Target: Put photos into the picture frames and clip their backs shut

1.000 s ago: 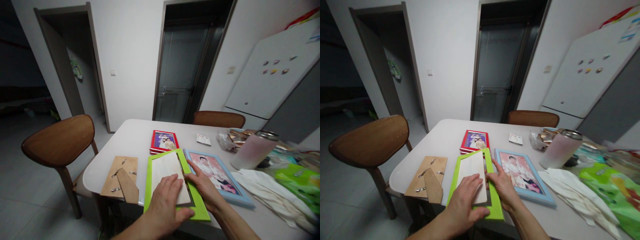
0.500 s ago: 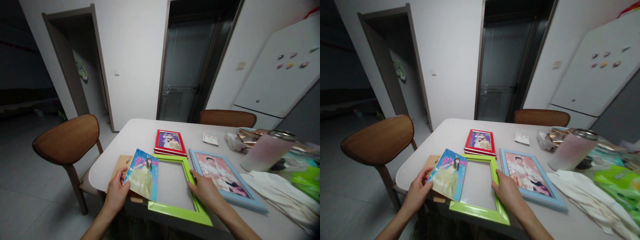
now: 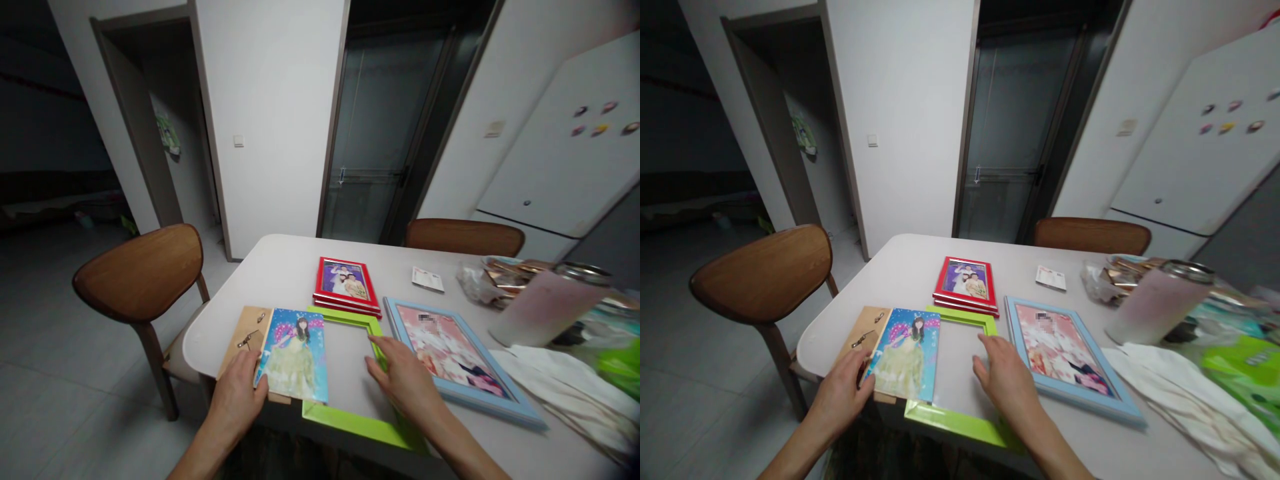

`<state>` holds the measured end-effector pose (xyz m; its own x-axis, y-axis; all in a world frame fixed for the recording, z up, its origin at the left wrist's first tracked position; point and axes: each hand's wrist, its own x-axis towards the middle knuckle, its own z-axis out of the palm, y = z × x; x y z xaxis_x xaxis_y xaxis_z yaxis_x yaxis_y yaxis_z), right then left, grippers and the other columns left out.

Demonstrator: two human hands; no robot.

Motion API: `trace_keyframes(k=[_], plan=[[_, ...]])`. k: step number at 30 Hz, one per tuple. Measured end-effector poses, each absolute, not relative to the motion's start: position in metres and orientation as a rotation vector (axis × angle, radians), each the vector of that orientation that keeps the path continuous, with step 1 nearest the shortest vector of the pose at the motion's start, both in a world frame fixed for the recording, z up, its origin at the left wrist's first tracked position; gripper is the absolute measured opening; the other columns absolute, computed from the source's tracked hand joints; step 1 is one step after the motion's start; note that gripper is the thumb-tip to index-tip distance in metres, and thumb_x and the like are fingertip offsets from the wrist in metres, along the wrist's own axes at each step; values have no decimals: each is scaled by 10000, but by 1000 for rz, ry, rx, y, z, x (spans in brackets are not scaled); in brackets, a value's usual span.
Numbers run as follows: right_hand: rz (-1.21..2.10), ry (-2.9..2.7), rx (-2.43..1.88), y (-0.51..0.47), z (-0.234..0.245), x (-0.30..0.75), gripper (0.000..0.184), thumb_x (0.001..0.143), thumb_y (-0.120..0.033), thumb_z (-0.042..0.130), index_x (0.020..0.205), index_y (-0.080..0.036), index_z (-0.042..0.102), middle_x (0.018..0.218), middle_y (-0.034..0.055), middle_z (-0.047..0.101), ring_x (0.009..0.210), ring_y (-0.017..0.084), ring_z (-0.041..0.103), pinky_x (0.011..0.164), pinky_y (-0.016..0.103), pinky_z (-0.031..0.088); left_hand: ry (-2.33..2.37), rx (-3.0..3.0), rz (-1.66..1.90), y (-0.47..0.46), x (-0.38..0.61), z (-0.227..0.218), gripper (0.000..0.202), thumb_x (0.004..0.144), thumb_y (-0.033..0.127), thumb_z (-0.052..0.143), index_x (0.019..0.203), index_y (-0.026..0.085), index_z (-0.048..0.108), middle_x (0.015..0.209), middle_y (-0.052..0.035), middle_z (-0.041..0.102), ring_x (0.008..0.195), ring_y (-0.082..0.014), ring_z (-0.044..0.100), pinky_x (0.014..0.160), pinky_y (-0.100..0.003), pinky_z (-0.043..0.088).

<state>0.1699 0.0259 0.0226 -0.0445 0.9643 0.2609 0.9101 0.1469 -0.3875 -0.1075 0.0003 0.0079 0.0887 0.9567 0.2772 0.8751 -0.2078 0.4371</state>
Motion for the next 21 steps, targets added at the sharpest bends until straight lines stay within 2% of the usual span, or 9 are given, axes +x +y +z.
trace_keyframes(k=[3, 6, 9, 12, 15, 18, 21], plan=[[690, -1759, -1623, 31, 17, 144, 435, 706, -282, 431, 1092, -90, 487, 819, 79, 617, 617, 147, 571, 584, 269, 440, 1824, 2283, 858, -3, -100, 13, 323, 704, 149, 423, 1018, 133, 492, 998, -105, 541, 974, -239, 484, 850, -407, 394], [1161, -1418, -1482, 42, 5, 116, 522, 667, -276, 474, 1144, -71, 423, 588, 2, 593, 426, 109, 512, 412, 216, 385, 1633, 2369, 915, -9, -87, 14, 387, 674, 140, 453, 1061, 145, 472, 1089, -114, 510, 1044, -245, 442, 895, -438, 365], [1383, -1269, -1360, 50, 4, 95, 450, 643, -252, 485, 1054, -69, 498, 472, -32, 547, 348, 89, 456, 364, 198, 352, 1436, 2449, 858, -11, -74, 11, 493, 634, 122, 475, 1125, 145, 441, 1200, -126, 446, 1124, -245, 379, 946, -443, 319], [1408, -1256, -1292, 49, 22, 85, 324, 661, -261, 465, 913, -84, 566, 505, -14, 558, 396, 84, 477, 397, 192, 379, 1363, 2490, 879, -6, -67, 7, 566, 601, 68, 449, 1164, 117, 422, 1237, -145, 420, 1159, -256, 345, 965, -460, 287], [1434, -1183, -1130, 40, 46, 82, 318, 687, -330, 484, 919, -122, 552, 620, 2, 588, 469, 81, 509, 449, 192, 411, 1273, 2413, 1108, 3, -60, 12, 523, 653, 39, 388, 1169, 113, 431, 1224, -139, 446, 1153, -233, 369, 965, -440, 297], [1409, -1039, -1051, 30, 53, 85, 377, 701, -418, 491, 970, -155, 517, 787, 36, 598, 588, 105, 555, 515, 217, 446, 1213, 2026, 1402, 6, -45, 28, 387, 777, 113, 360, 1151, 138, 452, 1180, -105, 501, 1114, -205, 425, 953, -395, 327], [1429, -910, -1154, 25, 41, 92, 348, 721, -399, 460, 974, -161, 494, 894, 73, 601, 703, 150, 584, 577, 254, 468, 1128, 1451, 1527, 0, -22, 44, 318, 832, 251, 367, 1074, 100, 508, 1072, -113, 580, 1038, -223, 501, 892, -358, 398]])
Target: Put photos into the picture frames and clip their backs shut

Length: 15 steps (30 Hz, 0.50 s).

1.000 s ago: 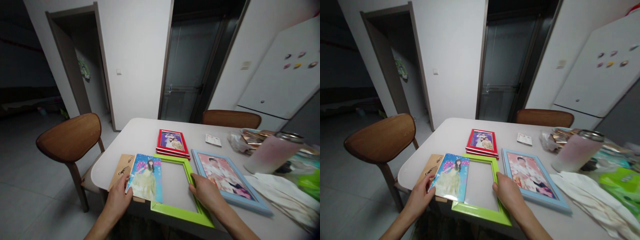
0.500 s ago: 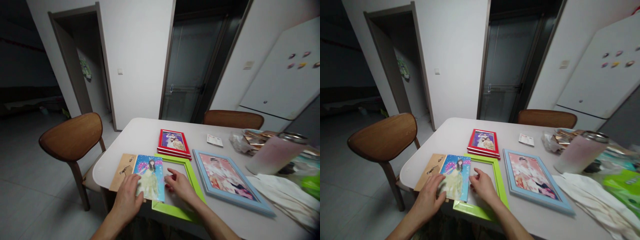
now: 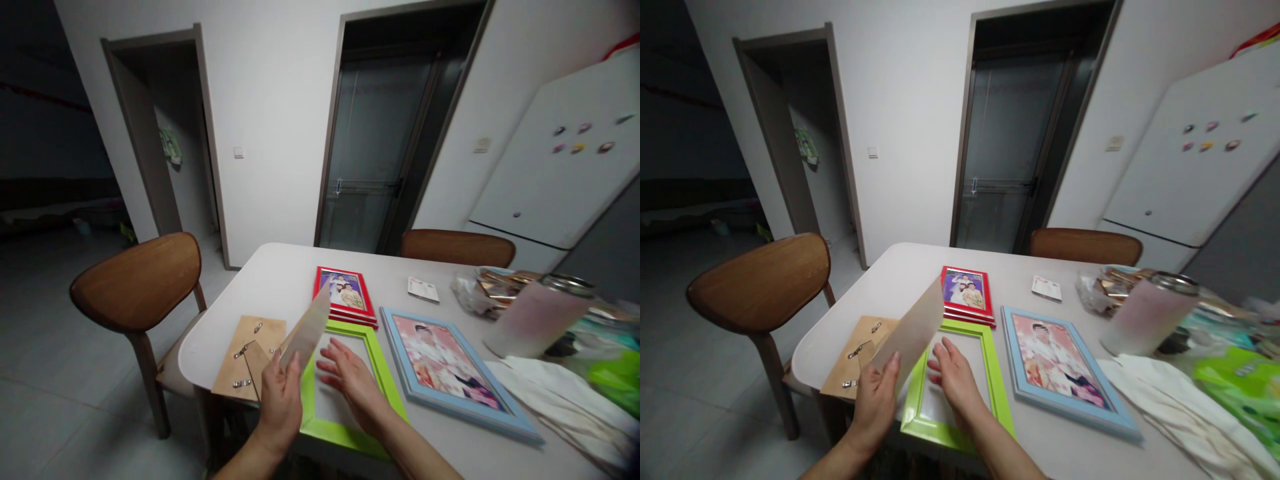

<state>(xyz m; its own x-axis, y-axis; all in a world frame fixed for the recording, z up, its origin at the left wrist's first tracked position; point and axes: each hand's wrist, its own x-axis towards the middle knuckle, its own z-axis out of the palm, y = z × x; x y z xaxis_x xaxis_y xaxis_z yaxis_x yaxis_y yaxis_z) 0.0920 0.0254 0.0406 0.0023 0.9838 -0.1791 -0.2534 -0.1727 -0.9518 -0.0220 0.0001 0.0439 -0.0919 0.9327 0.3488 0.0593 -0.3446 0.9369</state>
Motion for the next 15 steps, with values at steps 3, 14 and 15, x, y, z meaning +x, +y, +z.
trace_keyframes(k=[3, 14, 15], plan=[[1398, -854, -1165, 27, 30, 110, 308, 750, -340, 356, 978, -169, 471, 899, 85, 621, 718, 178, 593, 550, 270, 470, 969, 1170, 1460, -4, -3, 45, 352, 818, 307, 388, 1045, 70, 515, 1002, -124, 615, 994, -229, 535, 864, -329, 423], [1076, -1264, -1539, 43, 20, 180, 398, 661, -199, 304, 987, -141, 524, 661, 50, 650, 661, 200, 616, 559, 276, 458, 1316, 1910, 954, -3, -17, 5, 537, 618, 102, 507, 1150, 115, 436, 1219, -147, 455, 1137, -242, 398, 968, -404, 304], [1024, -1305, -1559, 45, 18, 179, 403, 656, -198, 302, 982, -135, 530, 673, 50, 650, 690, 200, 614, 587, 277, 458, 1301, 1979, 918, -4, -17, 4, 549, 615, 103, 512, 1158, 117, 431, 1230, -152, 441, 1142, -249, 391, 964, -412, 311]])
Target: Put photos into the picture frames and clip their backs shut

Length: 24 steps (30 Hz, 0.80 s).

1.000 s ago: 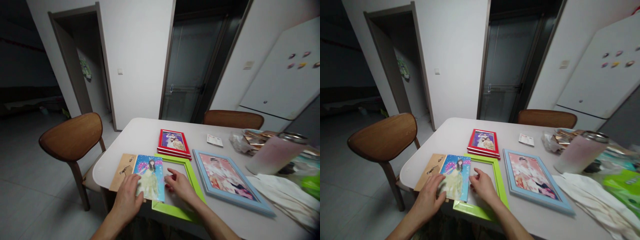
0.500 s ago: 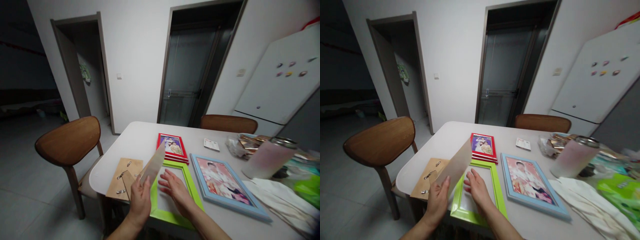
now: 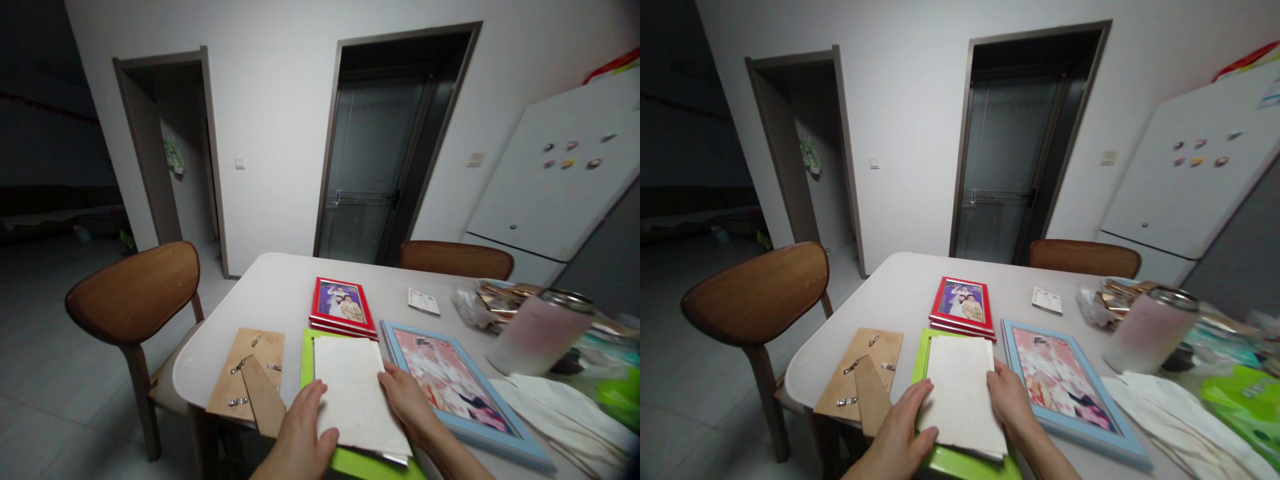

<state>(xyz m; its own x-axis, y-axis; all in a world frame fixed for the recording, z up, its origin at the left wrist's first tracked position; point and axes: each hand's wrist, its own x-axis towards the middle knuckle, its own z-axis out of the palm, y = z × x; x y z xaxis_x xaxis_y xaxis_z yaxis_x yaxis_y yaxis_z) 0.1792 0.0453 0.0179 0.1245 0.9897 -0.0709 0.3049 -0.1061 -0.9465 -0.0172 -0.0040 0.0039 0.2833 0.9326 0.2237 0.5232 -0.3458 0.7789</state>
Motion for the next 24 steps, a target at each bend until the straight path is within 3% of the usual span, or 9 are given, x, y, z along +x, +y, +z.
trace_keyframes(k=[5, 12, 16, 24], plan=[[886, -1461, -1620, 49, 13, 178, 421, 646, -193, 281, 963, -112, 546, 782, 67, 649, 818, 202, 589, 651, 267, 448, 1222, 2212, 814, -5, -19, -4, 555, 623, 122, 539, 1166, 124, 421, 1254, -166, 409, 1154, -265, 373, 949, -441, 329], [852, -1596, -1667, 50, 19, 178, 382, 673, -158, 250, 891, -127, 561, 802, 64, 650, 779, 177, 593, 639, 233, 430, 1132, 2377, 800, -4, -21, -14, 582, 636, 125, 549, 1192, 135, 378, 1261, -173, 397, 1172, -273, 341, 950, -481, 300], [564, -1924, -1816, 53, 23, 176, 320, 715, -145, 272, 818, -130, 574, 801, 105, 647, 766, 188, 586, 659, 246, 398, 1154, 2372, 755, -7, -22, -4, 493, 658, 134, 530, 1141, 153, 433, 1223, -161, 448, 1149, -270, 378, 944, -499, 291], [72, -2066, -2169, 48, 18, 168, 380, 752, -281, 377, 1062, -86, 481, 811, 166, 639, 743, 272, 596, 600, 326, 376, 1232, 2349, 544, -7, -14, 12, 465, 645, 137, 520, 1108, 123, 486, 1229, -164, 442, 1164, -285, 352, 966, -483, 256]])
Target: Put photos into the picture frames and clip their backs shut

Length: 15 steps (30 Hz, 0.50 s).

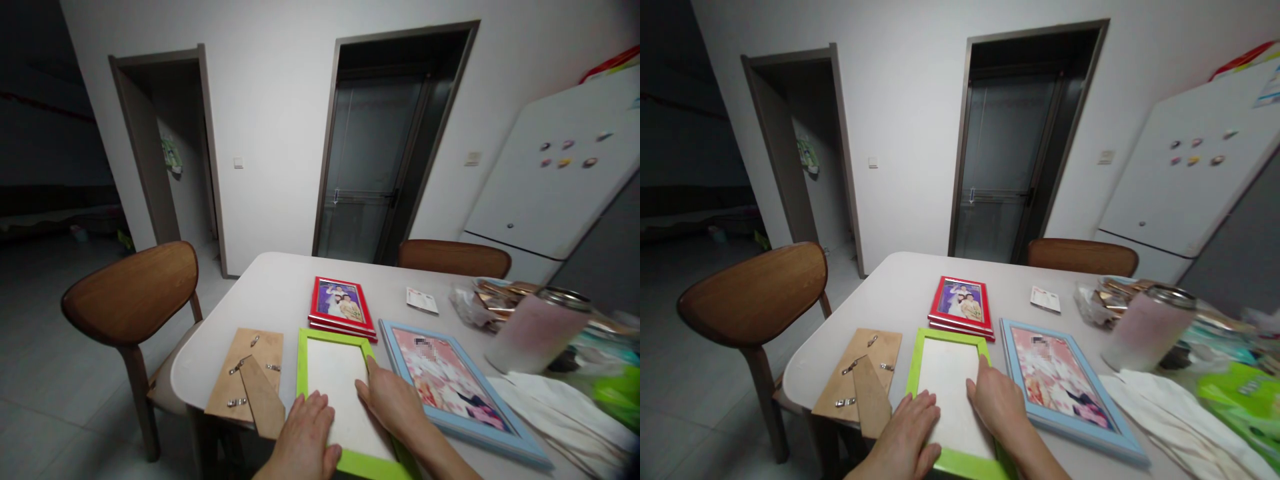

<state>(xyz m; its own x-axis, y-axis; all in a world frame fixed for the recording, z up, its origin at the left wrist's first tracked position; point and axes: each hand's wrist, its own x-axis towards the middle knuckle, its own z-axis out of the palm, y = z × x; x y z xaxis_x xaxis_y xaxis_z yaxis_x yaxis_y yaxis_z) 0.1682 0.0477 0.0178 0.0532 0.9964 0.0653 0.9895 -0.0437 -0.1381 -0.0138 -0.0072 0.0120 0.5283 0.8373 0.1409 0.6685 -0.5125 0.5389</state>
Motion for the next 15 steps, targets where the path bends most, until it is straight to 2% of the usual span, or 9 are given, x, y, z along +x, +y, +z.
trace_keyframes(k=[4, 7, 9, 11, 13, 15], plan=[[118, -2046, -2106, 45, 22, 165, 415, 753, -292, 394, 1112, -99, 466, 897, 159, 624, 784, 262, 584, 635, 329, 384, 1179, 2369, 619, -9, -47, 11, 637, 589, 128, 550, 1204, 170, 390, 1287, -135, 371, 1184, -258, 327, 964, -435, 289], [235, -2077, -1862, 35, 31, 140, 418, 771, -291, 376, 1144, -122, 458, 987, 138, 587, 819, 210, 559, 696, 296, 382, 1434, 2316, 631, -8, -97, 11, 721, 546, 103, 580, 1226, 206, 362, 1329, -99, 307, 1217, -246, 263, 989, -428, 243], [327, -2167, -1653, 26, 34, 109, 378, 766, -290, 389, 1095, -144, 506, 947, 114, 588, 826, 198, 536, 729, 289, 375, 1712, 2241, 574, -4, -130, 7, 694, 518, 79, 590, 1185, 177, 421, 1307, -118, 343, 1206, -267, 281, 984, -444, 241], [334, -2270, -1494, 18, 34, 74, 348, 736, -324, 439, 1049, -206, 532, 919, 85, 582, 875, 230, 499, 759, 336, 358, 1890, 2204, 565, 2, -155, -3, 618, 528, 83, 593, 1131, 149, 478, 1266, -137, 403, 1174, -273, 342, 968, -434, 278], [323, -2303, -1470, 15, 29, 43, 442, 651, -398, 534, 1053, -216, 517, 931, 95, 561, 884, 267, 476, 766, 392, 343, 1912, 2239, 616, 9, -170, -14, 529, 555, 114, 605, 1077, 139, 524, 1217, -141, 463, 1127, -268, 412, 946, -408, 328], [351, -2308, -1471, 15, 23, 22, 517, 582, -368, 591, 1064, -206, 501, 949, 106, 536, 884, 274, 466, 765, 402, 343, 1877, 2287, 707, 12, -177, -23, 465, 569, 153, 626, 1030, 154, 560, 1163, -131, 518, 1073, -271, 471, 912, -399, 379]])
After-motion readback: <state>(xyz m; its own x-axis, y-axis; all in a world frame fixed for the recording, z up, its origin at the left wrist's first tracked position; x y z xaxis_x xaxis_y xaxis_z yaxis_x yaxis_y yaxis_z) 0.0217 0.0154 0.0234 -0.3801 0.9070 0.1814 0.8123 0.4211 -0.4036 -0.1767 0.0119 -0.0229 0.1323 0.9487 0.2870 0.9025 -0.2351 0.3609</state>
